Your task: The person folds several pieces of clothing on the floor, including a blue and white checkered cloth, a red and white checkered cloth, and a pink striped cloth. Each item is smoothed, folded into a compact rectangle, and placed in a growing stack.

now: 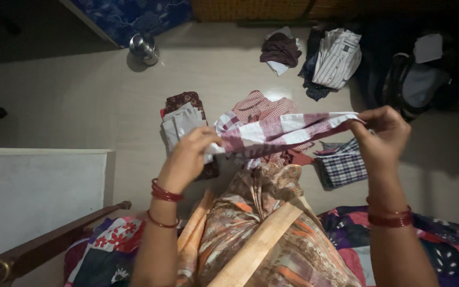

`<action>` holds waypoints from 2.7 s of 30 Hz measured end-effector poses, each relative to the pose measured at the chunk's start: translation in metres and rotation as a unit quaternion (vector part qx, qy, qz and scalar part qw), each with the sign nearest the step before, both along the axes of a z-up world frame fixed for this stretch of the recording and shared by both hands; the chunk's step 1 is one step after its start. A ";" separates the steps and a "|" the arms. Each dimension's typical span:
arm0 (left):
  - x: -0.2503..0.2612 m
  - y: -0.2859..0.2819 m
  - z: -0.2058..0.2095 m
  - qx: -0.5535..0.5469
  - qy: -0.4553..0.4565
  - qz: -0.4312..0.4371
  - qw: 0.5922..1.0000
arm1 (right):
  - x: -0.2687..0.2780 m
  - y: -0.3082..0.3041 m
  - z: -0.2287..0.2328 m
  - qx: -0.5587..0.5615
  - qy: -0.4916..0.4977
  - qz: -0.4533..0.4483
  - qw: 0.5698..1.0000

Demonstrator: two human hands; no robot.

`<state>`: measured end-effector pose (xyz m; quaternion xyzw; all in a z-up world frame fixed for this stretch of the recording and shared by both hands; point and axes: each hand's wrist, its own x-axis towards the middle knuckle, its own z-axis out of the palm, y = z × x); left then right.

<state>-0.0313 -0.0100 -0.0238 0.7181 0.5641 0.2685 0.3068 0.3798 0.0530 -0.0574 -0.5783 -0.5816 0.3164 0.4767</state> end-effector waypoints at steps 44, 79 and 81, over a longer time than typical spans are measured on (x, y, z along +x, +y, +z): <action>0.106 0.013 -0.144 -0.270 -0.429 0.119 0.854 | -0.116 -0.059 -0.060 -0.283 0.045 0.245 0.926; 0.094 -0.018 -0.102 0.042 -0.182 0.000 0.982 | -0.090 -0.056 0.034 0.048 -0.042 0.246 0.967; 0.096 -0.019 -0.112 0.054 -0.183 0.018 0.982 | -0.089 -0.057 0.035 0.028 -0.020 0.238 0.971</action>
